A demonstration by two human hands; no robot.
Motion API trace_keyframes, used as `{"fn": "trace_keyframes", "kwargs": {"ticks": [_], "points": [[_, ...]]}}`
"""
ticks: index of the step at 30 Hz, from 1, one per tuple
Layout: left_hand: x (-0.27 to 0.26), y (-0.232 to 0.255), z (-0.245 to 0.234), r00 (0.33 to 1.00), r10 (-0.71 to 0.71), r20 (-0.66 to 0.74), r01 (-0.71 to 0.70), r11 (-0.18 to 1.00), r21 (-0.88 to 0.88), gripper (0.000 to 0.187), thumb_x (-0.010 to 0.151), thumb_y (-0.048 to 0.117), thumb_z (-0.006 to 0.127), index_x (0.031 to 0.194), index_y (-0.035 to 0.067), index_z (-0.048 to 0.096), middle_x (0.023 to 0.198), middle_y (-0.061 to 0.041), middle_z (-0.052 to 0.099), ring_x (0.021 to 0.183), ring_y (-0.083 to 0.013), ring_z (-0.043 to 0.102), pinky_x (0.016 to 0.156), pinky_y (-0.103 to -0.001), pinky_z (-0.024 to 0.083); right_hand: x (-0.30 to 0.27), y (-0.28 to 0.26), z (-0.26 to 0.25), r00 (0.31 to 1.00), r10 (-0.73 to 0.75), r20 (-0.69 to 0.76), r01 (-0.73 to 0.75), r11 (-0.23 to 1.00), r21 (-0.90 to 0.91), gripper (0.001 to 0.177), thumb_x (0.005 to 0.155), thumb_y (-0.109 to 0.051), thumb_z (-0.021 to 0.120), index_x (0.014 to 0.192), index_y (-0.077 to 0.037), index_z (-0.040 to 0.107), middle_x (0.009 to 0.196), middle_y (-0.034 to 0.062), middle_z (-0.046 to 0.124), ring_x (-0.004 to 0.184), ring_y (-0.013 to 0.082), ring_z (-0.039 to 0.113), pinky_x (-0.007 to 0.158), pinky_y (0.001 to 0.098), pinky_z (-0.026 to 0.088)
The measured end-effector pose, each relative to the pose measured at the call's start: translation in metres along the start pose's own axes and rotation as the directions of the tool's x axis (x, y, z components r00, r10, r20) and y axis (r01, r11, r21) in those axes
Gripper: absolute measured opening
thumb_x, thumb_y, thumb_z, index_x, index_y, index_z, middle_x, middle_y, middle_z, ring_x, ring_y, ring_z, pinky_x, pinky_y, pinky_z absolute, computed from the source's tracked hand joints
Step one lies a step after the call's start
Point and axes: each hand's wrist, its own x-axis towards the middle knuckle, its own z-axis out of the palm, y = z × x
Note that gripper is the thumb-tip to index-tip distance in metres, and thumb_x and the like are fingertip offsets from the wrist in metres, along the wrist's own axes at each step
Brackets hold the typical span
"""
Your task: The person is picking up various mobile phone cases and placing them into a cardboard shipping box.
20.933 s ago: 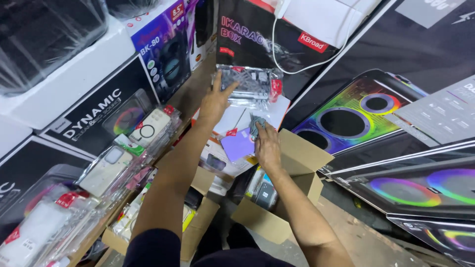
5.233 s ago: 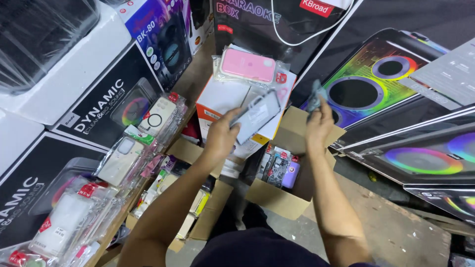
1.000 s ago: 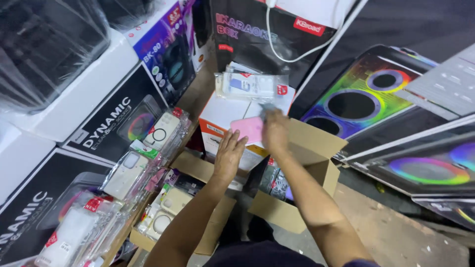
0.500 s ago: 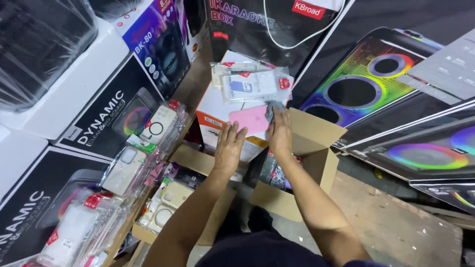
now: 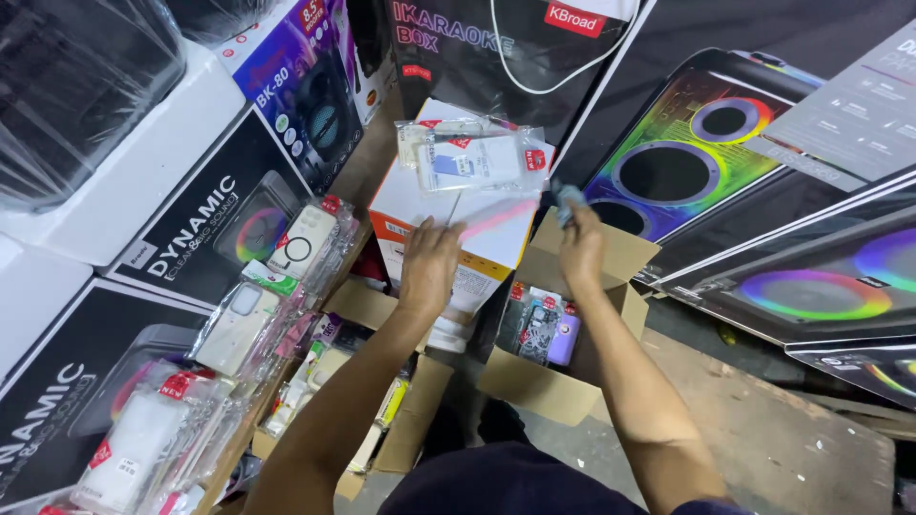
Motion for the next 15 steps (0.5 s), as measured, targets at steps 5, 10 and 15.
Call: {"fn": "trace_keyframes", "kwargs": {"ticks": [5,10,15], "points": [[0.017,-0.001,0.004,0.672,-0.558,0.487,0.741,0.511,-0.436,0.035,0.101,0.027,0.062,0.136,0.026,0.067,0.126,-0.015,0.07,0.119,-0.0363,0.067,0.096,-0.047,0.054,0.005,-0.108,-0.017,0.973,-0.04,-0.229,0.094,0.969,0.229,0.042,0.09,0.013,0.05,0.125,-0.003,0.069,0.117,0.0254,0.064,0.121,0.0484,0.058,0.107,0.0533,0.042],[-0.016,-0.044,0.084,0.538,-0.655,0.531,0.841,0.375,-0.39,0.037,0.091,0.032,0.068,0.126,0.02,0.073,0.113,-0.017,0.073,0.11,-0.0365,0.068,0.084,-0.043,0.058,-0.043,-0.116,0.044,0.921,-0.291,0.259,0.27,0.956,0.114,0.051,0.09,-0.009,0.051,0.141,-0.012,0.058,0.132,0.0151,0.061,0.131,0.0329,0.053,0.114,0.0488,0.035],[-0.029,-0.039,0.091,0.524,-0.667,0.53,0.85,0.37,-0.374,0.041,0.088,0.038,0.068,0.125,0.023,0.075,0.116,-0.015,0.074,0.119,-0.0359,0.066,0.101,-0.047,0.053,-0.03,-0.064,0.05,0.898,-0.344,0.274,0.394,0.906,-0.156,0.054,0.092,-0.01,0.047,0.145,-0.007,0.056,0.137,0.0212,0.06,0.135,0.0385,0.05,0.112,0.0508,0.035]]}}
